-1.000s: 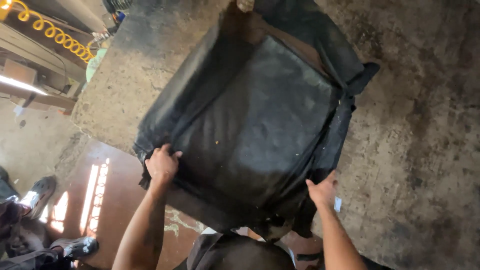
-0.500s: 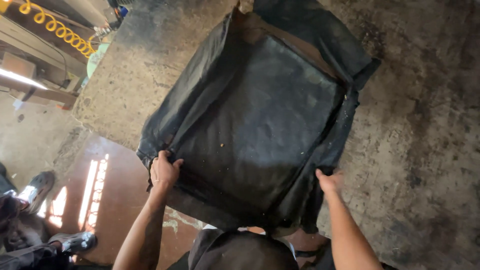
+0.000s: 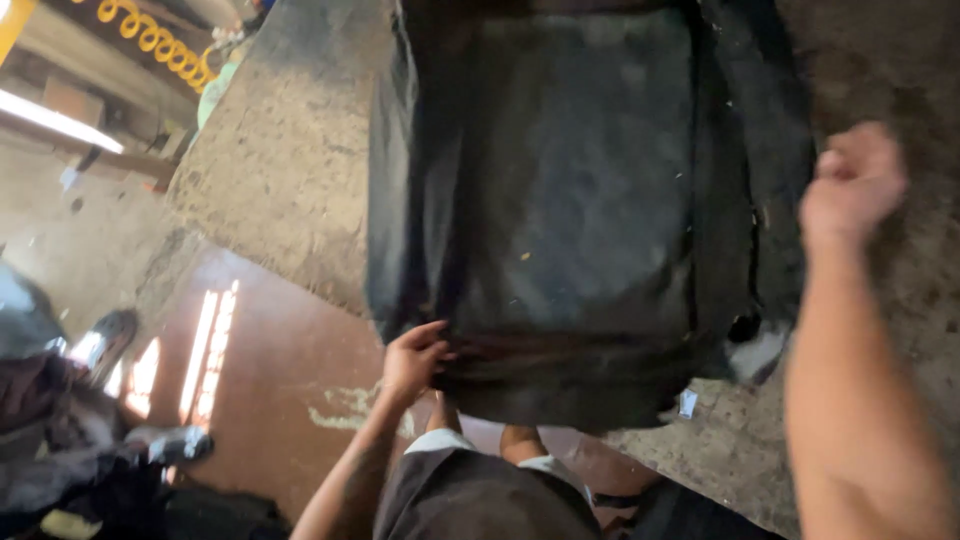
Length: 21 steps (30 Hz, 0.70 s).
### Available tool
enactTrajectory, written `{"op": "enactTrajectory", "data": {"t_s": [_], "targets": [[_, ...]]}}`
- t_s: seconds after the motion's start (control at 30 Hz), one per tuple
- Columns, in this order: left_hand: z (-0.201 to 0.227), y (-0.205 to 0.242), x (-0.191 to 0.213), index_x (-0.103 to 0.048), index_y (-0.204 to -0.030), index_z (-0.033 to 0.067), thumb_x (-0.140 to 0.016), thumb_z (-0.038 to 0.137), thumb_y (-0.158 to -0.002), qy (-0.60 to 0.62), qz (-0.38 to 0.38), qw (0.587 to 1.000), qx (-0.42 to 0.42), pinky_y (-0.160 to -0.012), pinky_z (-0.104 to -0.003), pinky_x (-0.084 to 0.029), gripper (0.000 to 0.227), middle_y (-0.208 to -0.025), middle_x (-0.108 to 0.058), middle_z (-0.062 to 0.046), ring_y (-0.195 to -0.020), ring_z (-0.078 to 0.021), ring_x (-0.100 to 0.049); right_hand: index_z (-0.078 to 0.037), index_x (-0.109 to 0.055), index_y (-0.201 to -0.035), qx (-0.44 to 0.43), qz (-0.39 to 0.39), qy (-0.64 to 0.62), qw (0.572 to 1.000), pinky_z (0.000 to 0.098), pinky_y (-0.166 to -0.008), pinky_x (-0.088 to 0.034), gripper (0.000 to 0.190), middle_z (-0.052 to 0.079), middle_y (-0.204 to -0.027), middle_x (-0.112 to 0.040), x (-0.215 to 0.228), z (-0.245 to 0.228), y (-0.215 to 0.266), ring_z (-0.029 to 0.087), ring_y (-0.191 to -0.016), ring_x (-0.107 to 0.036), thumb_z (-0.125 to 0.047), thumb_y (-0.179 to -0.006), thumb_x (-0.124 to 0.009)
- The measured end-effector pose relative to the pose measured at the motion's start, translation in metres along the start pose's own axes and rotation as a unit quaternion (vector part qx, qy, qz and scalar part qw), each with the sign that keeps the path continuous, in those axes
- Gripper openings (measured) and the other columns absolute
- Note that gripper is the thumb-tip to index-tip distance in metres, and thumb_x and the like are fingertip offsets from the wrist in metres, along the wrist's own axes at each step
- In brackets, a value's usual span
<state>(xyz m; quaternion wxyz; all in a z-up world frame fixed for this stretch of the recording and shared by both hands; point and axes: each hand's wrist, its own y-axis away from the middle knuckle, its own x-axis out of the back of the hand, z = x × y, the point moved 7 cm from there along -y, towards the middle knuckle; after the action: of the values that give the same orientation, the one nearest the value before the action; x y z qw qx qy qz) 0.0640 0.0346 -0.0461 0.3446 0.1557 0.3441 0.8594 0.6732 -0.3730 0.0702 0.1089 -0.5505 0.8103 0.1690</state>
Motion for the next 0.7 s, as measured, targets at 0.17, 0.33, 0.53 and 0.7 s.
{"op": "enactTrajectory", "data": {"t_s": [0.17,0.33,0.53,0.7], "targets": [[-0.028,-0.003,-0.025,-0.074,-0.125,0.0125,-0.073,0.003,-0.084,0.007,0.06,0.998,0.023,-0.047,-0.024,-0.053,0.042,-0.093,-0.071,-0.006,-0.065,-0.0149,-0.073,-0.008,-0.065,-0.101,0.314,-0.29,0.545,0.722,0.0364,-0.075,-0.049,0.014,0.006,-0.093,-0.067,-0.057,-0.044,0.224,0.022,-0.082,-0.063,0.001,-0.092,-0.07],[-0.045,-0.029,-0.009,-0.078,-0.117,0.0067,-0.074,-0.007,-0.082,0.001,0.08,0.997,-0.021,-0.039,-0.031,-0.059,0.037,-0.094,-0.075,-0.02,-0.055,-0.0262,-0.075,-0.019,-0.079,-0.111,0.037,-0.444,0.563,0.696,0.0367,-0.1,-0.051,0.037,0.005,-0.107,-0.079,0.025,0.077,0.405,0.026,-0.11,-0.071,-0.013,-0.075,-0.085],[-0.036,-0.044,0.012,-0.073,-0.121,-0.002,-0.072,-0.009,-0.082,0.093,0.093,0.991,-0.011,-0.035,-0.03,-0.056,0.04,-0.084,-0.067,-0.014,-0.044,-0.0211,-0.065,-0.031,-0.072,-0.101,0.204,-0.59,0.636,0.453,0.0546,-0.118,-0.029,0.019,-0.012,-0.107,-0.07,0.173,0.176,0.459,0.018,-0.119,-0.055,-0.023,-0.084,-0.069],[-0.035,-0.046,0.01,-0.072,-0.12,-0.0029,-0.075,-0.01,-0.08,0.109,0.064,0.992,0.002,-0.036,-0.03,-0.058,0.041,-0.079,-0.063,-0.01,-0.043,-0.0211,-0.064,-0.034,-0.073,-0.09,0.192,-0.555,0.656,0.474,0.0476,-0.112,-0.04,0.009,-0.019,-0.097,-0.073,0.188,0.181,0.44,0.014,-0.111,-0.059,-0.031,-0.083,-0.072]]}}
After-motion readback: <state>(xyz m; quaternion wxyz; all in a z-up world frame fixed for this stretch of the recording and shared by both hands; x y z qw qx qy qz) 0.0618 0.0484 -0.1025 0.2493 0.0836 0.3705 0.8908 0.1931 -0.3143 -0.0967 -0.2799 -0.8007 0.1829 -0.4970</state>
